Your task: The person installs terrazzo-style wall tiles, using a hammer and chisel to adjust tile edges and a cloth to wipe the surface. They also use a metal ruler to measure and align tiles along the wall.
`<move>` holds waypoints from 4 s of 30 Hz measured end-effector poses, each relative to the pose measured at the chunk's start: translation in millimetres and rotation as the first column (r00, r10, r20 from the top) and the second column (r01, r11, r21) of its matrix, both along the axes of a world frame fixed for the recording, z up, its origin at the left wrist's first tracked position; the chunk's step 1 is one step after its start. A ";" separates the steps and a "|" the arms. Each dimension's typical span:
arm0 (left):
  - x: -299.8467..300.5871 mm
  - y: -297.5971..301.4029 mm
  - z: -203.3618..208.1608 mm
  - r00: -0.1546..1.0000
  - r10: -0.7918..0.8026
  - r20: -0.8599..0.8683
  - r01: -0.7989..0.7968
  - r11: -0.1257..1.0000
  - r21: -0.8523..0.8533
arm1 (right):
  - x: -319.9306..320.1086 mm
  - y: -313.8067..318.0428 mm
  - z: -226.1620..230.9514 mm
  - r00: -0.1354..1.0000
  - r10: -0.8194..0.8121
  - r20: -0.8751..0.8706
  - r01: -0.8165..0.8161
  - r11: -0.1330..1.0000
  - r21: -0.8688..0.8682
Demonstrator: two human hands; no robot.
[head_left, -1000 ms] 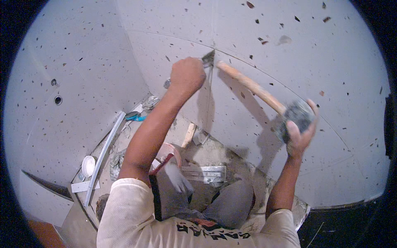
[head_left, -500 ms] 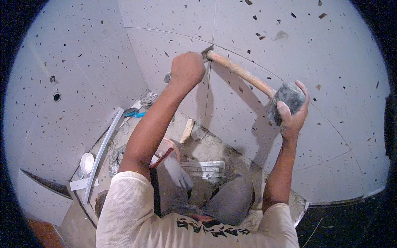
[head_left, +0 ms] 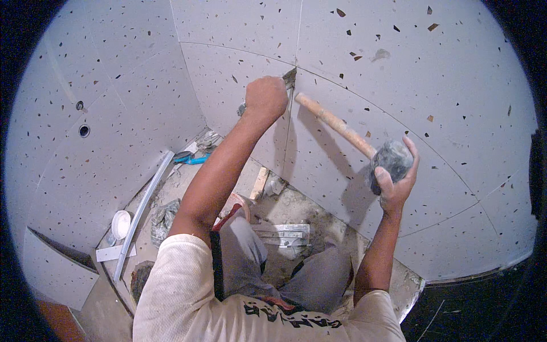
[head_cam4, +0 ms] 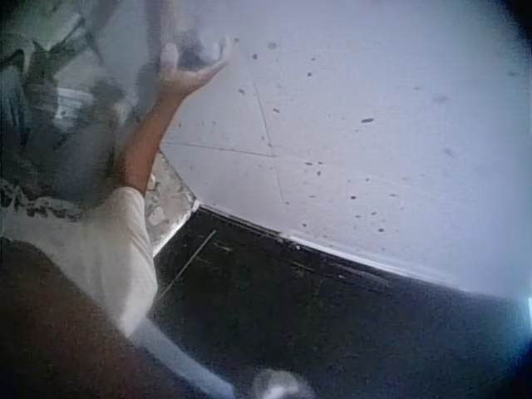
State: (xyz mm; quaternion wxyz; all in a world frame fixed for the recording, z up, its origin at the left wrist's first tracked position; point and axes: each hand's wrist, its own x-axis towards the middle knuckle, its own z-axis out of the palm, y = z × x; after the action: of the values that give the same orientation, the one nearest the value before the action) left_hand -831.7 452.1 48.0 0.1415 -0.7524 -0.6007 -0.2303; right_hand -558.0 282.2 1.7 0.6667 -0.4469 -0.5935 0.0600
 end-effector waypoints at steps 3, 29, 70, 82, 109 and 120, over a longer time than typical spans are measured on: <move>0.6 -5.5 -3.5 1.000 0.002 -0.014 -0.002 1.000 -0.029 | -7.5 -18.1 -15.9 0.998 0.005 -0.056 -0.011 0.995 -0.096; 146.0 -151.5 -49.0 0.248 0.294 0.923 0.959 -0.211 -0.191 | 86.1 -257.5 -34.3 0.756 -0.505 -0.417 0.534 0.844 -0.055; 372.2 -284.1 -17.5 -0.097 0.399 0.912 0.989 0.142 0.043 | 201.6 -404.5 -54.2 0.635 -0.582 -0.508 0.673 0.739 -0.006; 390.8 -301.6 -22.3 -0.264 0.300 0.917 0.961 0.164 0.223 | 200.0 -397.5 -50.4 0.630 -0.578 -0.518 0.682 0.731 0.014; 444.5 -320.3 -26.9 -0.416 0.523 0.744 0.903 0.331 0.273 | 277.6 -393.9 -10.9 0.807 -0.396 -0.437 0.482 0.871 0.100; 427.7 -311.9 -27.8 -0.193 0.815 0.546 0.966 0.060 0.252 | 379.9 -408.3 -19.0 0.773 -0.264 -0.576 0.343 0.939 0.030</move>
State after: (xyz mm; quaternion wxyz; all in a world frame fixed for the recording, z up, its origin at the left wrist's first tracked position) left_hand -404.0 140.1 20.1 -0.9461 -0.1946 -0.1054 -0.2366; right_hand -178.1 -126.1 -17.3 0.8409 -0.4535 -0.2925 0.0410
